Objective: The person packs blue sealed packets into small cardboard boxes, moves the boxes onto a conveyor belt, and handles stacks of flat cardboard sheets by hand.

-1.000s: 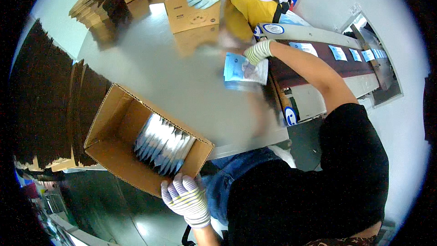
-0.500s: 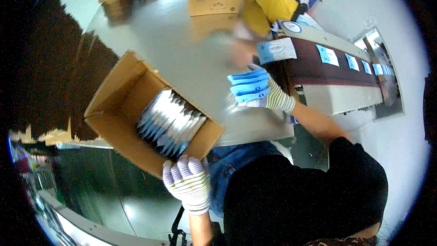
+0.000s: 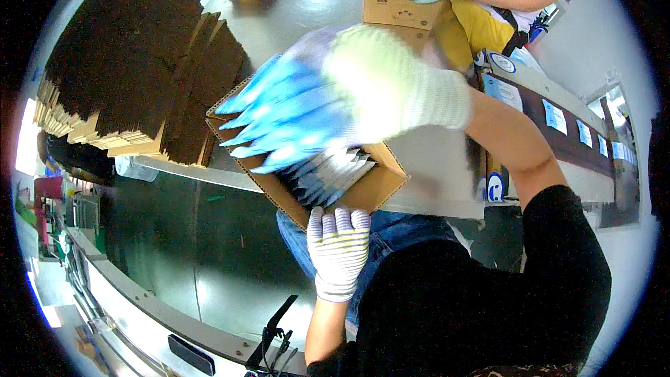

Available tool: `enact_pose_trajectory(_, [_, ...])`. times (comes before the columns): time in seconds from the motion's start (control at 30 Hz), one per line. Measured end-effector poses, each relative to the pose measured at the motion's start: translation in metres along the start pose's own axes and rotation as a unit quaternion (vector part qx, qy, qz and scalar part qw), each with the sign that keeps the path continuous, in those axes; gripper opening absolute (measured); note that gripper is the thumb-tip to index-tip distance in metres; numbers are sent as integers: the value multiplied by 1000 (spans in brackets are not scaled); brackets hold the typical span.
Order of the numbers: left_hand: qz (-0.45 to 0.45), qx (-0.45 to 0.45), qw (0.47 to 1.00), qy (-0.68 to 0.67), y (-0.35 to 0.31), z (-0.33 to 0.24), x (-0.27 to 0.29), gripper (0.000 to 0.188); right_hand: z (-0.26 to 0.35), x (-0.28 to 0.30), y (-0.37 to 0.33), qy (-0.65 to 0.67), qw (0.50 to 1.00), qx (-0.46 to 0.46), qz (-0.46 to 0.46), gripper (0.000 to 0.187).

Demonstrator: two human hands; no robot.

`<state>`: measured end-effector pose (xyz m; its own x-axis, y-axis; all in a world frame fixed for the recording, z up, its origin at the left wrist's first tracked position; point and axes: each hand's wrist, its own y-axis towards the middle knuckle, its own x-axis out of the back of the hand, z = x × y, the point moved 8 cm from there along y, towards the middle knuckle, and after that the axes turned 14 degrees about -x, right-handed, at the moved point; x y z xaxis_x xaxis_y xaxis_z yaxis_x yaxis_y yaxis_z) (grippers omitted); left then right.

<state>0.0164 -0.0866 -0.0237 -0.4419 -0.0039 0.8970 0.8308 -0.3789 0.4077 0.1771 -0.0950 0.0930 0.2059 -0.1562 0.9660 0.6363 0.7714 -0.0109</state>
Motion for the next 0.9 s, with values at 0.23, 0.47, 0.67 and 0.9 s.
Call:
enact_pose_trajectory(0.23, [-57, 90, 994, -33, 6, 32, 29, 15, 23, -58, 16, -122, 983, 107, -91, 66])
enact_pose_trajectory(0.47, [-145, -44, 975, -160, 16, 41, 37, 33, 26, -100, -97, -114, 969, 195, -97, 45])
enact_pose_trajectory(0.67, [-227, 23, 965, -126, -13, 47, 56, 42, 30, -91, -69, -95, 983, 119, -98, 17])
enact_pose_trajectory(0.9, [-173, 48, 980, -89, -10, 38, 53, 43, -120, -9, 144, -184, 907, -233, -299, 63])
